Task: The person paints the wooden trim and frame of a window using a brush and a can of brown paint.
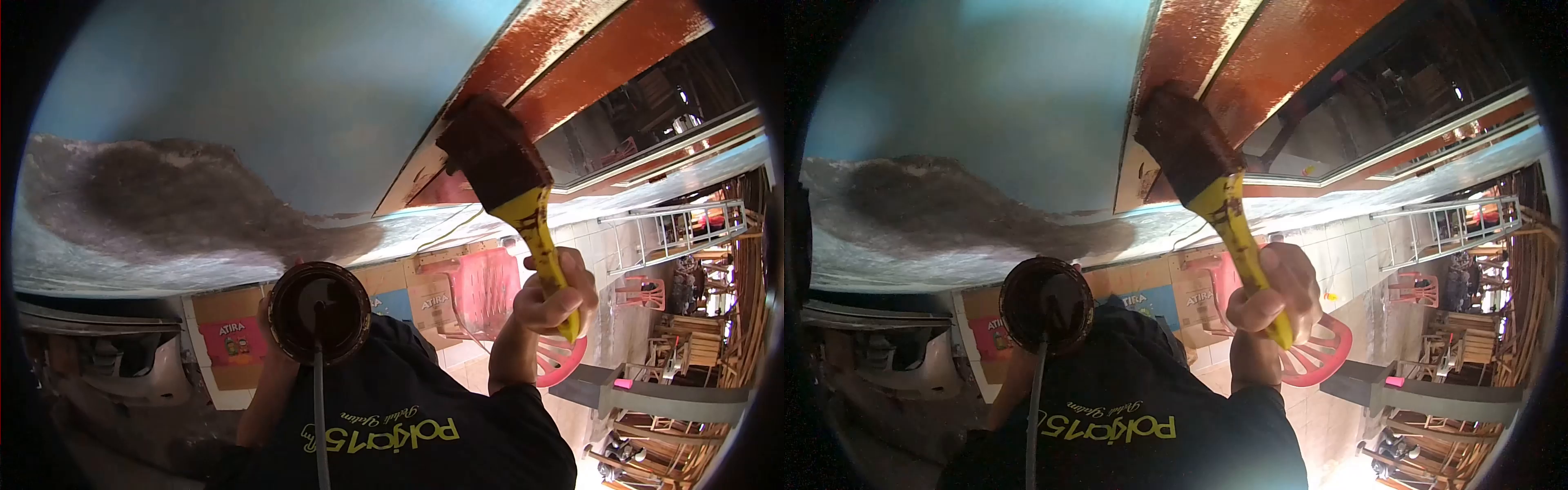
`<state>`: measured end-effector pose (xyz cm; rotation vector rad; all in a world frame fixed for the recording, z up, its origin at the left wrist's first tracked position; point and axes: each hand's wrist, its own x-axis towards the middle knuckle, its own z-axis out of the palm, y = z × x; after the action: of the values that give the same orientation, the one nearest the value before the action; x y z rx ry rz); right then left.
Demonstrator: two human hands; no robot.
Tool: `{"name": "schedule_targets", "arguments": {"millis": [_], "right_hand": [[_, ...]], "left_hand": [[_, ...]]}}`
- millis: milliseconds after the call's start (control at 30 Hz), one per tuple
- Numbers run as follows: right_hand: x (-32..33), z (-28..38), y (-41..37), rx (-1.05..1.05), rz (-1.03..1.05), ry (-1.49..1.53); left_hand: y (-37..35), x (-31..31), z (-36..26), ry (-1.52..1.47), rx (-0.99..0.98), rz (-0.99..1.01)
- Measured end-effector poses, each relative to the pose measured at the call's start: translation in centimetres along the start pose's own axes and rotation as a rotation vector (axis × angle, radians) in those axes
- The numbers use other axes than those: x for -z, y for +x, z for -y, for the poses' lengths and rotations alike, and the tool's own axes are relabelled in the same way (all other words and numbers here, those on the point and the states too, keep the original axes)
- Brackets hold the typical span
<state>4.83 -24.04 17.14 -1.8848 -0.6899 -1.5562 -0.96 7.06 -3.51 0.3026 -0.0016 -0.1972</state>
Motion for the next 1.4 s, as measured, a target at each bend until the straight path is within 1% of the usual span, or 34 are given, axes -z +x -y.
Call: {"name": "schedule_targets", "arguments": {"millis": [100,133,233,267,367,400,467,500,600,700,733,833,867,967,1000,1100,1200,1300,1400], "right_hand": [[-0.5,0.2,0.3,0.029,0.093,-0.171],[-0.7,0.1,0.2,-0.048,0.046,-0.185],[-0.4,0.9,0.3,-0.022,-0.001,-0.230],[0.1,0.3,-0.3,0.031,-0.012,-0.161],[-0.6,0.4,0.3,0.078,0.033,-0.072],[-0.3,0.4,0.3,0.079,0.115,-0.259],[-0.6,-0.3,0.4,0.101,0.073,-0.328],[-0.8,0.2,0.8,0.035,0.054,-0.262],[-0.3,0.4,0.4,0.007,0.021,-0.056],[-1.0,0.5,0.7,0.084,0.085,-0.243],[-1.1,0.4,0.9,0.046,0.080,-0.267],[-0.7,0.4,0.1,0.015,-0.018,-0.188],[-0.6,0.1,0.4,0.038,-0.021,-0.101],[-0.9,0.4,1.5,0.158,0.131,-0.189],[-1.1,-0.1,1.5,0.181,0.111,-0.264],[-0.9,0.2,0.9,0.027,-0.007,-0.191],[-0.5,0.5,0.4,0.036,0.009,0.044],[-0.6,0.1,1.4,0.099,0.085,-0.313],[-0.9,1.4,1.9,-0.068,-0.040,-0.213]], "left_hand": [[-0.1,0.2,0.0,-0.007,-0.008,0.004],[-0.1,0.1,-0.1,-0.008,-0.008,0.005],[-0.2,0.0,-0.2,-0.014,-0.013,0.010],[-0.2,0.0,-0.2,-0.016,-0.016,0.011],[-0.4,0.1,-0.1,-0.025,-0.024,0.014],[-0.4,0.0,0.0,-0.027,-0.020,0.016],[-0.3,0.0,-0.1,-0.030,-0.021,0.020],[-0.3,0.2,-0.2,-0.032,-0.024,0.022],[-0.4,0.3,-0.2,-0.037,-0.032,0.026],[-0.3,0.4,-0.2,-0.041,-0.033,0.032],[-0.2,0.4,-0.3,-0.041,-0.031,0.033],[-0.2,0.5,-0.4,-0.045,-0.039,0.039],[-0.3,0.6,-0.4,-0.045,-0.041,0.042],[-0.4,0.6,-0.3,-0.054,-0.046,0.046],[-0.4,0.5,-0.4,-0.057,-0.047,0.046],[-0.3,0.5,-0.7,-0.030,-0.059,0.060],[-0.5,0.5,-0.7,-0.009,-0.075,0.066],[-0.8,0.3,-0.5,-0.022,-0.059,0.026],[-0.8,0.0,-0.8,-0.027,-0.066,-0.008]]}}
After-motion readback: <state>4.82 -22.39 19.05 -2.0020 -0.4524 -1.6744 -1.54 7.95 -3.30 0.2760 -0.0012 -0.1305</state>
